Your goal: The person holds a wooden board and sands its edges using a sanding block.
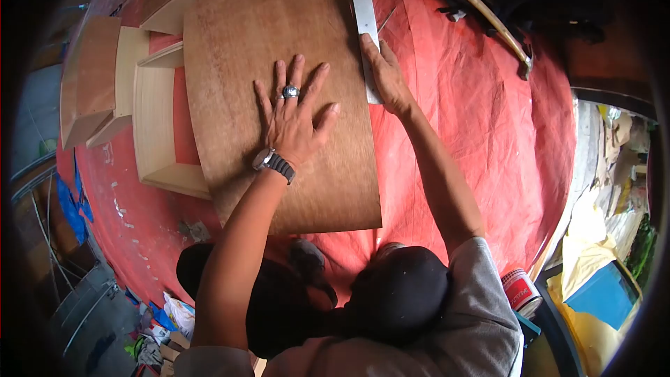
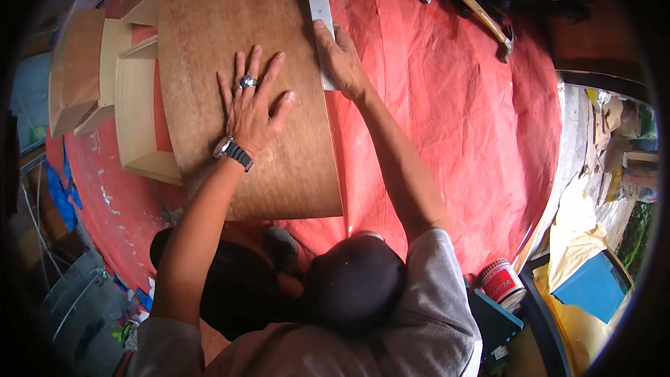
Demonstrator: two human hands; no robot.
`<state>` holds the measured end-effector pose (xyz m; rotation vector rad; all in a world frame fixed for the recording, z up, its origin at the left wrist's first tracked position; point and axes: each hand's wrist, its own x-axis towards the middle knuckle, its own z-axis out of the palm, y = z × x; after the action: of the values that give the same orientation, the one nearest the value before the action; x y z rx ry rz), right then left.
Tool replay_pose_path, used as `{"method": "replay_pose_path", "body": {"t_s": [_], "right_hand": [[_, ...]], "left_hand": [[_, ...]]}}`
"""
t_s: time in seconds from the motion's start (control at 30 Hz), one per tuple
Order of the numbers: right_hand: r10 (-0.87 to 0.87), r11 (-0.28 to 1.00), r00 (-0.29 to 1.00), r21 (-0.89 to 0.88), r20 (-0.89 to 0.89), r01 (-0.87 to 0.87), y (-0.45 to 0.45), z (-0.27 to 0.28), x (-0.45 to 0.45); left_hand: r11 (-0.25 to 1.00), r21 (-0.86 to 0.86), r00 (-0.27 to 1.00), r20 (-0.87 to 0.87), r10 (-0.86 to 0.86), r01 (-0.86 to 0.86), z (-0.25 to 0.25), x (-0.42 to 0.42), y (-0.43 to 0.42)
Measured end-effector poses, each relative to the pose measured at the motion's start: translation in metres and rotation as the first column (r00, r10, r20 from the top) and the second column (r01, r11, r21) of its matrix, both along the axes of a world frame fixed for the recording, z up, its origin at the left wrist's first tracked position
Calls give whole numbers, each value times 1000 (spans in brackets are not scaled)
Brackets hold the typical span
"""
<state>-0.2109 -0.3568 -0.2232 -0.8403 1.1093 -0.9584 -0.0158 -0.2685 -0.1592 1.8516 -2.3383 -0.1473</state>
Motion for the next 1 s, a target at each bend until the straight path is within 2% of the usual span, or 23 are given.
{"method": "replay_pose_path", "body": {"t_s": [0.07,0.17,0.23,0.3,0.4,0.5,0.57,0.63,0.73,0.77,0.8,0.83,0.87,0.9,0.93,0.97,1.0], "right_hand": [[10,1000,999,-21,-44,-11,8,2,-4],[-34,990,995,-142,-88,22,54,15,-11],[-30,998,989,-61,-147,21,105,11,-17],[1,999,996,35,-92,2,160,3,-25],[87,993,990,94,-113,-77,187,6,-36],[68,997,984,46,-166,-61,127,8,-26],[-28,992,993,-126,-116,13,59,9,-11],[-38,965,993,-262,-113,7,4,28,-5],[-25,980,984,-199,-176,-11,3,25,-6],[-27,973,971,-228,-237,-29,26,19,-9],[-61,963,976,-270,-210,2,64,11,-13],[29,997,987,-64,-156,-39,111,22,-22],[-59,988,970,-156,-234,23,160,2,-24],[72,997,981,11,-179,-71,194,24,-38],[97,989,976,125,-196,-74,229,18,-43],[132,982,977,158,-168,-105,237,22,-46],[97,992,983,100,-154,-82,234,17,-44]], "left_hand": [[1000,12,1000,3,-3,3,1,-1,0],[1000,9,1000,11,-7,7,0,0,0],[1000,10,1000,8,-9,9,1,0,0],[1000,3,1000,8,-12,12,2,-2,-2],[1000,3,1000,14,-14,14,2,-1,-2],[1000,4,1000,4,-14,14,2,0,2],[1000,-2,1000,15,-19,19,0,0,1],[1000,-1,1000,21,-17,17,0,-1,0],[1000,0,1000,19,-24,24,0,-1,2],[1000,-4,1000,12,-26,26,0,-1,1],[1000,-1,999,32,-22,22,-1,-2,1],[1000,-6,999,30,-23,23,-2,-2,-1],[1000,-12,999,29,-22,22,-2,-2,-3],[1000,-5,999,27,-25,25,-1,-2,0],[1000,2,1000,21,-22,22,0,-2,0],[1000,-11,999,21,-25,25,-1,-3,-3],[1000,-16,999,26,-26,26,-2,-2,-1]]}}
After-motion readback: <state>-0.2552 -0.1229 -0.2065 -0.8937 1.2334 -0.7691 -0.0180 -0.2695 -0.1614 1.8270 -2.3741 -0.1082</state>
